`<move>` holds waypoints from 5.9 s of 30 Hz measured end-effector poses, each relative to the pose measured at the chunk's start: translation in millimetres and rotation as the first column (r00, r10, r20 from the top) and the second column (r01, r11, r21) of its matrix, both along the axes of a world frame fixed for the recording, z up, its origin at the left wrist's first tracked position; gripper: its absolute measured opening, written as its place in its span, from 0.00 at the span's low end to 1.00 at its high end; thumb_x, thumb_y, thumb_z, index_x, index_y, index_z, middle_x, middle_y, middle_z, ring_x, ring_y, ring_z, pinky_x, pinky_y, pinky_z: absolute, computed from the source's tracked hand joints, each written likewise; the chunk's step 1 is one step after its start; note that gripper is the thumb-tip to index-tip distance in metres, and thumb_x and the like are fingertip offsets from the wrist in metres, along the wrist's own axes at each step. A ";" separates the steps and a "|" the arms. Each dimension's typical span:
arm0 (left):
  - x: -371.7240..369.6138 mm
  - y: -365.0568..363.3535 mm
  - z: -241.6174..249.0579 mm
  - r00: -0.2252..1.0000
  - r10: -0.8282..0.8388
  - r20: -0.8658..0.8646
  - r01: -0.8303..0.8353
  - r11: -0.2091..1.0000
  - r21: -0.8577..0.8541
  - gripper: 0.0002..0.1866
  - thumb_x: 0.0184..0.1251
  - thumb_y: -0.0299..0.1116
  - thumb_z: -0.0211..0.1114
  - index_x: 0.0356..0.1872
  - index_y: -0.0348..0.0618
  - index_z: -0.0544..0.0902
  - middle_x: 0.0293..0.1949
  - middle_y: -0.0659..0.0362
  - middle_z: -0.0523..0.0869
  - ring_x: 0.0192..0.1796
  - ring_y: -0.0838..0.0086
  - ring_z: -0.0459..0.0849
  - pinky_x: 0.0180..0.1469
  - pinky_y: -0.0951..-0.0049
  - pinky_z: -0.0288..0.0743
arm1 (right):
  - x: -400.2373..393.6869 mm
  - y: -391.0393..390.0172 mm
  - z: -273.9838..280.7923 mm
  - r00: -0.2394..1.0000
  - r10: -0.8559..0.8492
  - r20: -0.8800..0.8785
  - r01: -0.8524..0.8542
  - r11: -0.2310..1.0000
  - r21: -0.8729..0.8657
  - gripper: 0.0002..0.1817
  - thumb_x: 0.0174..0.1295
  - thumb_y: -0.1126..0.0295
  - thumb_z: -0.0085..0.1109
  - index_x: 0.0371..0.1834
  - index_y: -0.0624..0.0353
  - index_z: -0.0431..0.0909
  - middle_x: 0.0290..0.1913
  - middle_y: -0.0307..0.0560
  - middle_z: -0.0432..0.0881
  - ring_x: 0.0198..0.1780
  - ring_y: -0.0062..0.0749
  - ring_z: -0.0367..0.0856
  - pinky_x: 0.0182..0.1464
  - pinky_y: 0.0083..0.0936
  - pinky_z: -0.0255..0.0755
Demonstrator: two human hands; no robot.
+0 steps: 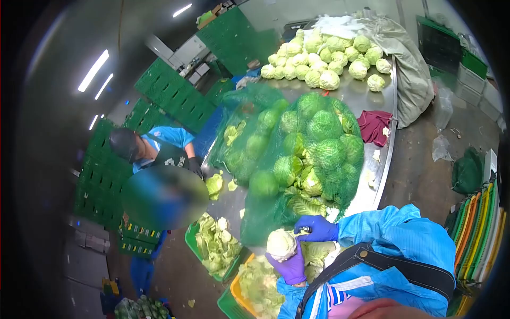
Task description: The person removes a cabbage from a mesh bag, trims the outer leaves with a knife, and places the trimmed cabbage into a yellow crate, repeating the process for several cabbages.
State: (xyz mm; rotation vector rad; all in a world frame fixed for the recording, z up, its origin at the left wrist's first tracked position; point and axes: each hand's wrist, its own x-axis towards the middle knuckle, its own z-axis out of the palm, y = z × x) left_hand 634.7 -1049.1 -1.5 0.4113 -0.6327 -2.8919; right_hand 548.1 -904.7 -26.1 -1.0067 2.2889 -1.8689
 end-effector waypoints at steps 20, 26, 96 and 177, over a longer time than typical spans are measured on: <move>26.2 -7.8 -21.1 0.857 -0.500 0.124 0.489 0.714 -0.502 0.40 0.64 0.50 0.57 0.71 0.40 0.54 0.69 0.47 0.58 0.69 0.56 0.62 0.69 0.57 0.56 | -178.1 294.6 -53.2 0.641 0.006 0.767 0.747 0.222 -0.626 0.35 0.57 0.51 0.61 0.65 0.54 0.64 0.61 0.48 0.72 0.58 0.39 0.74 0.61 0.37 0.68; 12.5 1.8 -36.7 0.884 -0.403 0.237 0.410 0.427 -0.806 0.39 0.62 0.42 0.63 0.70 0.39 0.55 0.69 0.50 0.60 0.71 0.60 0.59 0.71 0.58 0.52 | -239.0 328.6 -56.4 0.706 -0.112 0.699 0.692 0.315 -0.649 0.29 0.66 0.52 0.42 0.66 0.57 0.64 0.62 0.56 0.71 0.58 0.42 0.74 0.62 0.40 0.66; 146.7 -127.5 -175.4 0.781 0.535 0.323 0.226 0.240 -0.944 0.29 0.56 0.30 0.69 0.60 0.36 0.72 0.47 0.50 0.83 0.49 0.67 0.81 0.52 0.68 0.73 | -180.5 374.4 -235.0 0.445 -0.853 0.273 0.680 0.520 0.517 0.25 0.60 0.47 0.55 0.38 0.62 0.80 0.17 0.49 0.75 0.15 0.35 0.76 0.18 0.34 0.68; 20.9 -0.5 -27.0 0.994 0.111 -0.018 -0.077 0.551 -0.831 0.56 0.43 0.36 0.78 0.72 0.41 0.50 0.67 0.49 0.60 0.68 0.60 0.59 0.68 0.61 0.57 | -16.7 -5.1 3.5 0.689 0.339 0.640 -0.324 0.935 -0.145 0.39 0.44 0.72 0.75 0.62 0.62 0.68 0.48 0.43 0.81 0.49 0.24 0.78 0.53 0.25 0.74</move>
